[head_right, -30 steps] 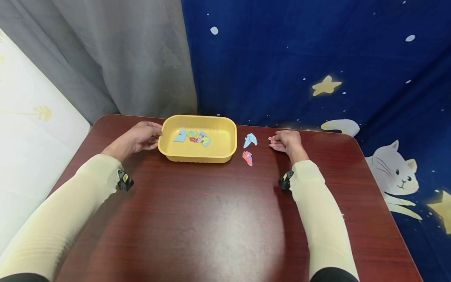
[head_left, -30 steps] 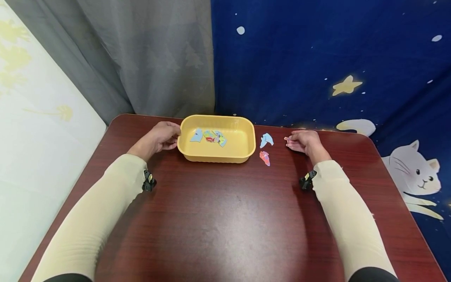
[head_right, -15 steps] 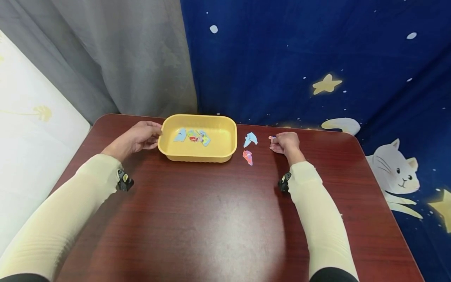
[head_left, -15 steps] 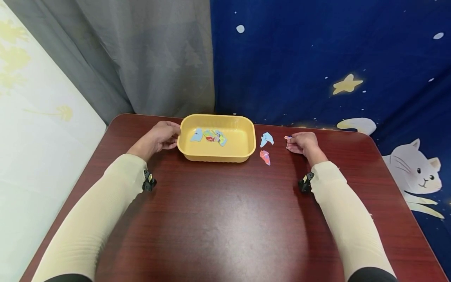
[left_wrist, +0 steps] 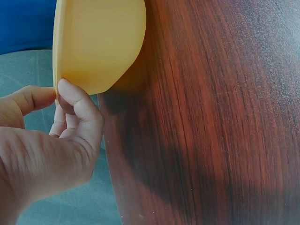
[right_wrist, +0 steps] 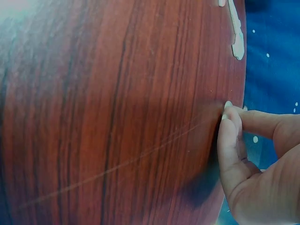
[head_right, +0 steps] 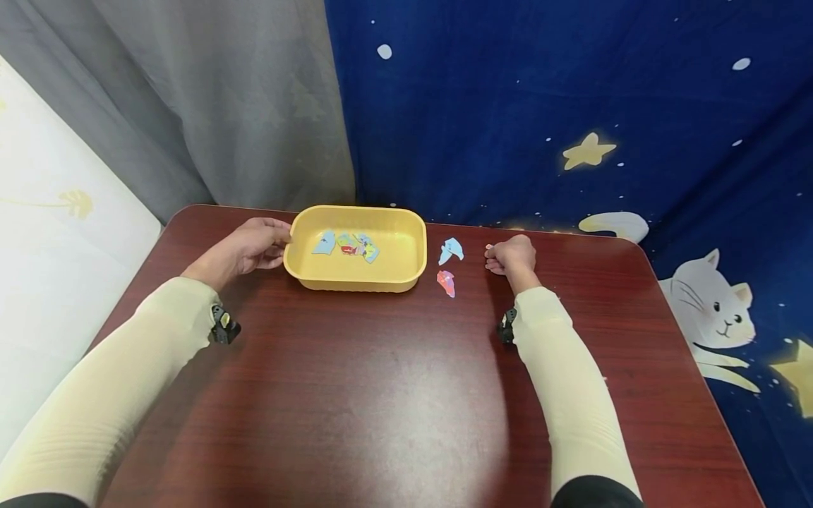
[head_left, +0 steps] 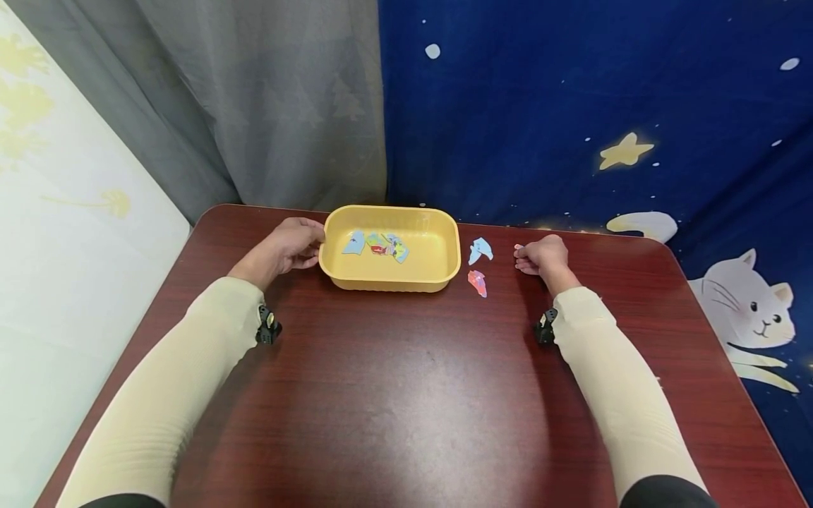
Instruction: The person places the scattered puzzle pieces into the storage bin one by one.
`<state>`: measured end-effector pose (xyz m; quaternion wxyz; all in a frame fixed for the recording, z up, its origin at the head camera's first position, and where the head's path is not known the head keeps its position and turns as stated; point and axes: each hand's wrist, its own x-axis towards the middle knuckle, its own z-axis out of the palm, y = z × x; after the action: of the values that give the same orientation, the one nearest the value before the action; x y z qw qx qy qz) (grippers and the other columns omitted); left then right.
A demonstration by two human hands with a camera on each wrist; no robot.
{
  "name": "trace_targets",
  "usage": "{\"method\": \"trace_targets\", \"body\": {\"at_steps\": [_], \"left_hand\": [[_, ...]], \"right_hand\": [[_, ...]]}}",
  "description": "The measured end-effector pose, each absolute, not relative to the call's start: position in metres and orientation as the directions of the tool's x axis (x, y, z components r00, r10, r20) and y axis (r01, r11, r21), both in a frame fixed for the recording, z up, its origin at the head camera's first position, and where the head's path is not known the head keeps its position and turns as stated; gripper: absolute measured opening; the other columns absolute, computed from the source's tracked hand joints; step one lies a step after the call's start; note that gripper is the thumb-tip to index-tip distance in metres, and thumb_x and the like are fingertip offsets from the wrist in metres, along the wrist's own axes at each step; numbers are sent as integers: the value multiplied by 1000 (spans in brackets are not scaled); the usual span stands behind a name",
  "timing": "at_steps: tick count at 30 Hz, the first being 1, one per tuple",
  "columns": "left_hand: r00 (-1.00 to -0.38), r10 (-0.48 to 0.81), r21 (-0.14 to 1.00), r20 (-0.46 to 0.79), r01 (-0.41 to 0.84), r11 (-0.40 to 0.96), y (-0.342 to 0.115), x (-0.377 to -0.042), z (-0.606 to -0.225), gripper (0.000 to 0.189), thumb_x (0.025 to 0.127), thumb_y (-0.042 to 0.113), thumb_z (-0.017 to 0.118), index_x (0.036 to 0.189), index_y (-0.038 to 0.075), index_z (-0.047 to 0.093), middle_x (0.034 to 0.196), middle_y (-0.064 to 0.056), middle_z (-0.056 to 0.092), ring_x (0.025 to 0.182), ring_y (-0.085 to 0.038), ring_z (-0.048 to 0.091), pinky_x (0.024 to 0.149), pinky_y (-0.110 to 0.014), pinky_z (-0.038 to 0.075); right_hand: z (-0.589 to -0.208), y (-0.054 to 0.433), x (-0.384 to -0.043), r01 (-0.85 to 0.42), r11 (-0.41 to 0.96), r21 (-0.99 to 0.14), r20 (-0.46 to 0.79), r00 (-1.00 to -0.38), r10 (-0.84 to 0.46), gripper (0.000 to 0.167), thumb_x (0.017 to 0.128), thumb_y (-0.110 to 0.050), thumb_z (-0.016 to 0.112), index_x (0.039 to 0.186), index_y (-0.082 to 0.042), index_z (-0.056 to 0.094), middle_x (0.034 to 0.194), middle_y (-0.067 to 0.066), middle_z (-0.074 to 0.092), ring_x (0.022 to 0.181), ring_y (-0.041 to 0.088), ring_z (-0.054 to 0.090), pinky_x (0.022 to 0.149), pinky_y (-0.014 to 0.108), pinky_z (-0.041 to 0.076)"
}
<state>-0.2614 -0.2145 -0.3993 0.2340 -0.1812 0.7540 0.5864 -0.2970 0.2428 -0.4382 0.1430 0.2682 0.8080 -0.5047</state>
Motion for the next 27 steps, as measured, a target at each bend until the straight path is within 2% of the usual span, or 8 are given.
{"method": "trace_targets", "body": {"at_steps": [8,13,19,27], "left_hand": [[-824,-5,798,-567,-551,246,-215,-261,-400,36,96,14,51,131,8,46,94,-5,55,59,-10,55,59,-22,53],[-825,0,798,-566,-547,254,-216,-262,-400,36,97,16,51,132,8,46,98,-7,54,60,-10,55,61,-22,54],[-829,6,800,-560,-538,264,-216,-263,-400,37,97,17,51,133,7,46,100,-6,53,61,-10,56,62,-22,54],[-827,-5,798,-563,-544,258,-215,-263,-402,36,96,15,50,131,8,46,97,-5,52,60,-9,54,61,-23,54]], "right_hand": [[-441,239,-295,553,456,-698,-448,-833,324,14,86,-14,63,88,0,64,52,0,62,46,8,63,53,26,57],[-441,241,-295,551,406,-730,-456,-834,311,18,87,-16,59,86,0,67,54,0,63,47,9,63,55,27,58],[-437,243,-297,567,339,-751,-489,-822,291,18,89,-15,60,84,0,69,55,2,65,49,12,66,56,29,58],[-430,243,-297,572,197,-796,-525,-815,247,13,90,-6,61,101,1,58,57,0,66,54,11,68,65,28,59]]}}
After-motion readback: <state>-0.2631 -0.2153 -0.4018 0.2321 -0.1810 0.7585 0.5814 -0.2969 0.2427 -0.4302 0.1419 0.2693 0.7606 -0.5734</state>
